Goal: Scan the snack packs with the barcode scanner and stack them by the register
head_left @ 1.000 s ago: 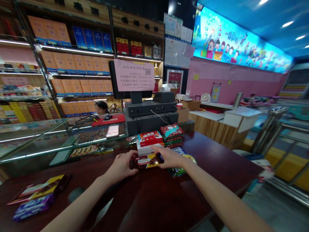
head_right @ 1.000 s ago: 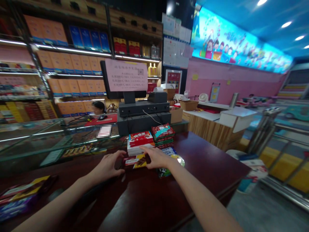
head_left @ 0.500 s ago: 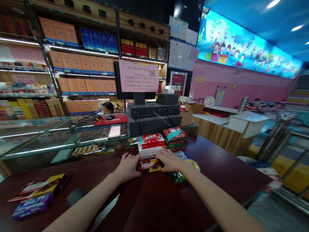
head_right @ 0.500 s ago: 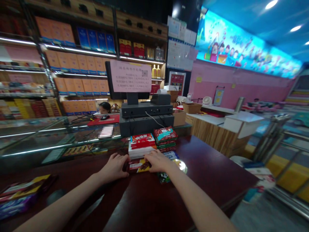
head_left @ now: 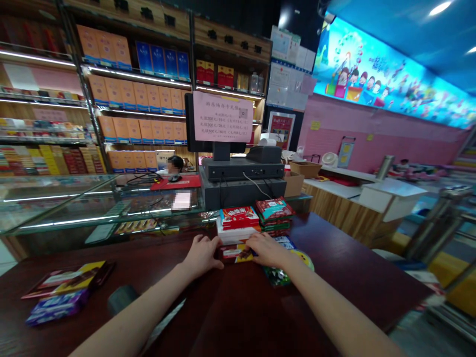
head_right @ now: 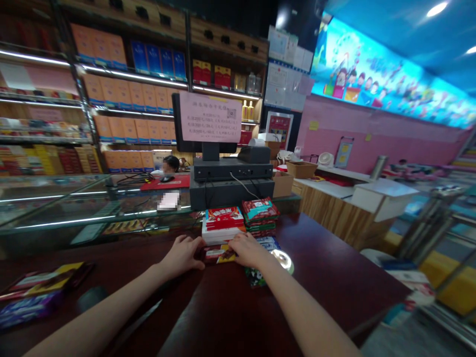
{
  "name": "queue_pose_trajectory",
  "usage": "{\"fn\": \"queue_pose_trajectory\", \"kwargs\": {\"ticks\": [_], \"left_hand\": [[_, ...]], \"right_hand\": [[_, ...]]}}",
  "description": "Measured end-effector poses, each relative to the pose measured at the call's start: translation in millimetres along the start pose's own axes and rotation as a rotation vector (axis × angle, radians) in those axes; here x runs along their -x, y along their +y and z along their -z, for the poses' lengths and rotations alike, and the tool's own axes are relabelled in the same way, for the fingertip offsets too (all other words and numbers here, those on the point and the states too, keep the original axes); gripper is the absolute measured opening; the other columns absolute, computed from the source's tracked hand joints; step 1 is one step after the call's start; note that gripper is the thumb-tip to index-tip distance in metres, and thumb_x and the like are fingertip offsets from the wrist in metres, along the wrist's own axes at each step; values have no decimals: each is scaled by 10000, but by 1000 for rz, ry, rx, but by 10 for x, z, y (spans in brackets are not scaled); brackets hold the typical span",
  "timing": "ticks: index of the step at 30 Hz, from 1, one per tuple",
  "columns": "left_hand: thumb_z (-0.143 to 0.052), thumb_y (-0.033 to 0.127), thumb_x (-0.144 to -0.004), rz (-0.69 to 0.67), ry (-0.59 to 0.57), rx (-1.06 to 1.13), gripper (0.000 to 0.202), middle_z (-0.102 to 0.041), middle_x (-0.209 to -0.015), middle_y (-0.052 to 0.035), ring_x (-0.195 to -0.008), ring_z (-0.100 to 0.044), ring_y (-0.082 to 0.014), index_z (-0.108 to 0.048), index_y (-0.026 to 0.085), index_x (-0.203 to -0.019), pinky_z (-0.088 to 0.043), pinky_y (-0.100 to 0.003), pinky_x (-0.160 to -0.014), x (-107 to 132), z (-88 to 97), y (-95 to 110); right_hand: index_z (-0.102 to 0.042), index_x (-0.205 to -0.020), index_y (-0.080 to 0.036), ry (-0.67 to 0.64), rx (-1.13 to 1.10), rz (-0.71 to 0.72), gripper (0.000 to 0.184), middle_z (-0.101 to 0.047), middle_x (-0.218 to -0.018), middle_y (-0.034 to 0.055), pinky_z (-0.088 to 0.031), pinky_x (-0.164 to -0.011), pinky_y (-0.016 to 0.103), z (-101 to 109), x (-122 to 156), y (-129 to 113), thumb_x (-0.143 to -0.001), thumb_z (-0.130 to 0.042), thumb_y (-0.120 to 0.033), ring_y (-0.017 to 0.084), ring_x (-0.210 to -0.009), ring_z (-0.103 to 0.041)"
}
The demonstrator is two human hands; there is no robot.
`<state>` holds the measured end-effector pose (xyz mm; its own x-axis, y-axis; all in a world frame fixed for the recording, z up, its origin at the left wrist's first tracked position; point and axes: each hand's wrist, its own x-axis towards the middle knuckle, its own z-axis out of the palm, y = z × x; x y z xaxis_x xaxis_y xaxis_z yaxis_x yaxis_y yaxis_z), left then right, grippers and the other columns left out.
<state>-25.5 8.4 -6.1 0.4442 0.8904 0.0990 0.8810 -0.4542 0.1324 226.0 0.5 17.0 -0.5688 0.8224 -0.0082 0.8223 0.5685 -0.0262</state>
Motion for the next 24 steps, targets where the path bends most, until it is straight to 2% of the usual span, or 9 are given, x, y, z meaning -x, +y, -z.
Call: {"fn": "queue_pose_trajectory", "kwargs": {"ticks": [8,15,24], "left_hand": [[-776,522,-690,6,-5,39,595,-715,-1074,-80,-1094,-619,-293,-598,227,-1175,-280,-472,-1107,-28,-39,-12],[-777,532,-692,-1,3,19,595,-711,-1050,-70,-1099,-611,-295,-597,233,-1173,-274,-472,-1108,10,54,-25],[-695,491,-802,-4,70,10,472,-729,-1041,-70,-1111,-623,-286,-632,253,-1205,-293,-495,-1114,132,161,-252]], "right_hand": [[-680,-1102,-200,27,0,-9,276,-678,-1182,109,-389,-956,388,-83,-5,36,-832,-665,-144,282,-1173,-573],[-661,-1130,-203,14,6,-20,317,-665,-1195,110,-390,-961,397,-36,14,18,-818,-693,-165,285,-1192,-556],[-689,-1069,-208,40,-5,46,223,-696,-1111,93,-408,-984,396,33,-26,-167,-861,-628,-153,276,-1144,-579]]}}
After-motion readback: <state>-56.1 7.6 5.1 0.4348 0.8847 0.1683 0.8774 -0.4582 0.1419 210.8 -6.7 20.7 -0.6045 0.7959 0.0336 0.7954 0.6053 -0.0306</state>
